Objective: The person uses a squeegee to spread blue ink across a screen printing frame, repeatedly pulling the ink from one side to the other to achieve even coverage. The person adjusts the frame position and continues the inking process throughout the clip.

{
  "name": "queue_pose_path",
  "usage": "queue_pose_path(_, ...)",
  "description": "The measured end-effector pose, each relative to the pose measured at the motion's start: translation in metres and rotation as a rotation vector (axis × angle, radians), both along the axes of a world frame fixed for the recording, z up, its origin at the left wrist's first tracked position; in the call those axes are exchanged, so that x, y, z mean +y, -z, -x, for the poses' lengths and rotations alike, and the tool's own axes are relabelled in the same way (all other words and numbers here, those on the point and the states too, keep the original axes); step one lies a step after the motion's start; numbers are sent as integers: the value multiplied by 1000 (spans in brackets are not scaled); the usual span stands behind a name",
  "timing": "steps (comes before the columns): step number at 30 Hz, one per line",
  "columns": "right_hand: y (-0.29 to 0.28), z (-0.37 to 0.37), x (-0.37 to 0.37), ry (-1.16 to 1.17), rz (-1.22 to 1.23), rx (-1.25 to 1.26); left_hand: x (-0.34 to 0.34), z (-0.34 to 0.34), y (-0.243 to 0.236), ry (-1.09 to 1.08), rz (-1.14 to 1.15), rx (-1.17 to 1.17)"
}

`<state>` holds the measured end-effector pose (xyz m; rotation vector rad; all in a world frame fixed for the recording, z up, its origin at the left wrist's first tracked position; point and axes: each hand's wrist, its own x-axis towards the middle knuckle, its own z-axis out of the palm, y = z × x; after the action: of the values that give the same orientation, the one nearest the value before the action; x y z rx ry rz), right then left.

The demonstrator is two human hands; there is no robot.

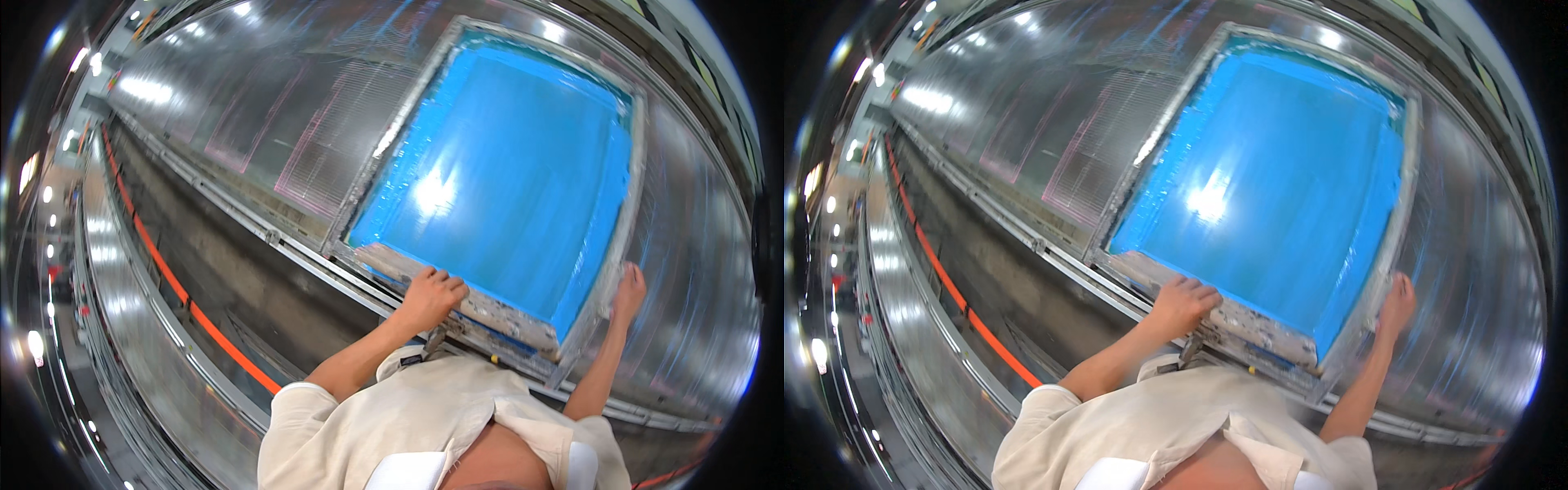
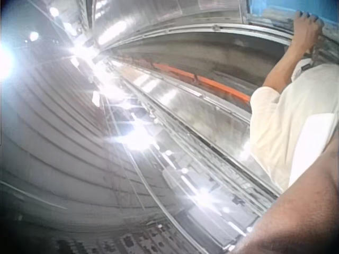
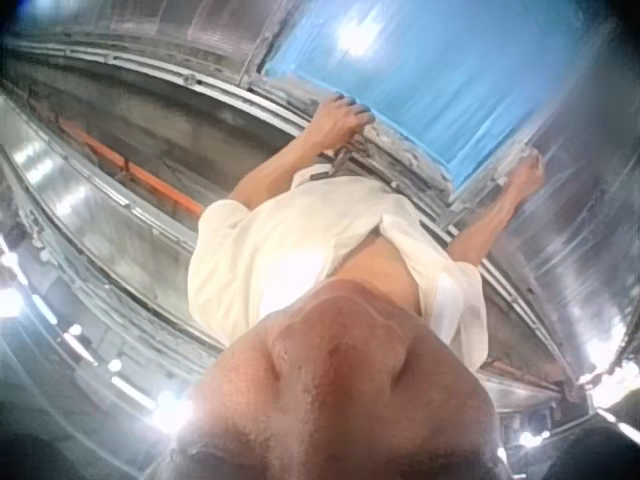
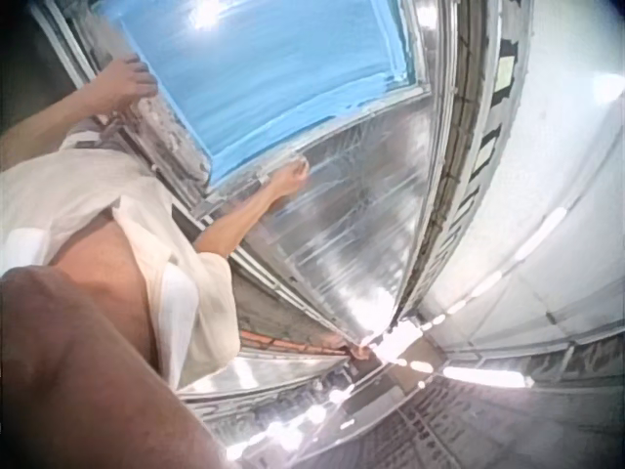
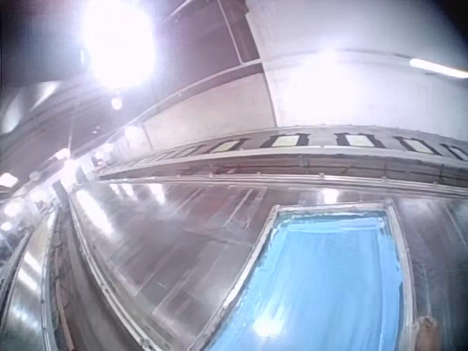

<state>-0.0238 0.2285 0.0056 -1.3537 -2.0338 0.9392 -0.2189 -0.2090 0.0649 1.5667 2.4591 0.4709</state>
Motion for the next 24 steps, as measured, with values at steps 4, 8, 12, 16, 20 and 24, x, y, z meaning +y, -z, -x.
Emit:
queue_pose_path(4, 1, 19, -10, 69, 57, -24, -3, 34, -30, 8, -4, 44)
queue_pose_path(8, -48, 135, -71, 12, 54, -2, -43, 112, -65, -18, -42, 152)
queue_pose_path(12, -78, 218, -110, 4, -10, 202, -84, 186, -112, -5, 6, 133)
queue_pose_path(16, -39, 216, -133, 46, 27, 256, -102, 196, -60, 44, 43, 184)
queue_pose_path(20, -67, 208, -140, 65, 196, 181, -95, 186, -77, 31, 74, 162)
queue_pose_path(24, -55, 215, -128, 67, -12, 266, -84, 187, -82, 22, 93, 144)
